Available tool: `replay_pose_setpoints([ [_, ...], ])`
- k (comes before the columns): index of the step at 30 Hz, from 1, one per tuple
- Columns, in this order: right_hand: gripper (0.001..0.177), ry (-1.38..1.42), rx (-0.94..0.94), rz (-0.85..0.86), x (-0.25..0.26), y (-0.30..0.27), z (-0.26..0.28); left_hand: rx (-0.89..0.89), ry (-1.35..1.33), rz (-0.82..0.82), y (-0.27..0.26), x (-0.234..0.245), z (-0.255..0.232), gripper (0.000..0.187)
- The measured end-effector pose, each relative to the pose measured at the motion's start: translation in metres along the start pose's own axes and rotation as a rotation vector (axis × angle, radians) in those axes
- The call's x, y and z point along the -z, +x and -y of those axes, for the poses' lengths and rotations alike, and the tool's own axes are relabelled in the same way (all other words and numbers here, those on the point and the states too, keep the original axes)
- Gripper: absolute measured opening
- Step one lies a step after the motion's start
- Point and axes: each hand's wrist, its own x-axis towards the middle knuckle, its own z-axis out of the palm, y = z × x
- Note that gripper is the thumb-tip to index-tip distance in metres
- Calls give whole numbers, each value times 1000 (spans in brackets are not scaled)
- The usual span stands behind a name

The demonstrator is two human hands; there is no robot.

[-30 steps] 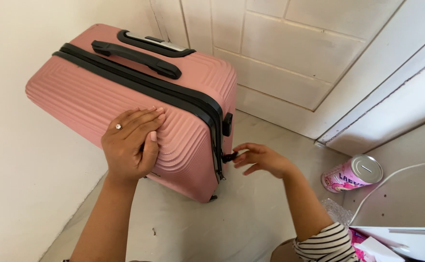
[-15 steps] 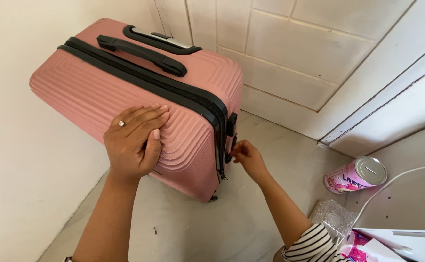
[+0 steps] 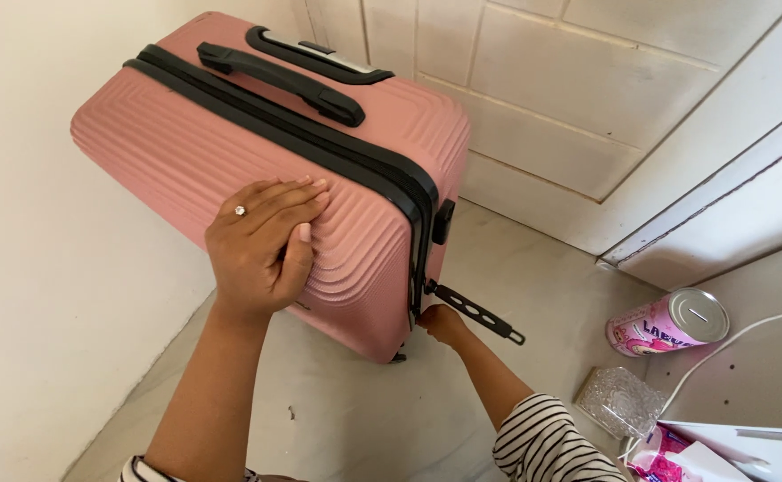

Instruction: Unpacking clothes from a suitcase and folding white pants on a bed.

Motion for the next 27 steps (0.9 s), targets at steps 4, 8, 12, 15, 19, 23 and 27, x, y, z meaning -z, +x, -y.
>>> replay_pose_setpoints([
  [4, 23, 81, -129, 89, 13, -35, 29, 11, -6, -9, 0, 1, 0, 18],
  [8, 21, 440, -113, 34, 28, -59, 46, 4, 0, -11, -2, 1, -1, 18],
  [12, 27, 392, 90, -60, 17, -43, 22, -2, 2, -27, -2, 1, 0, 18],
  [15, 32, 487, 117, -110, 44, -80, 64, -1, 3, -24, -2, 2, 0, 18],
  [19, 36, 719, -35, -100, 88, -140, 121, -13, -22, -32, -3, 5, -1, 16],
  [23, 30, 794, 36, -49, 113, -176, 152, -18, -20, -6, -6, 11, 2, 16],
  [27, 27, 853, 145, -6, 132, -210, 184, -12, -71, 3, -10, 16, 6, 18],
])
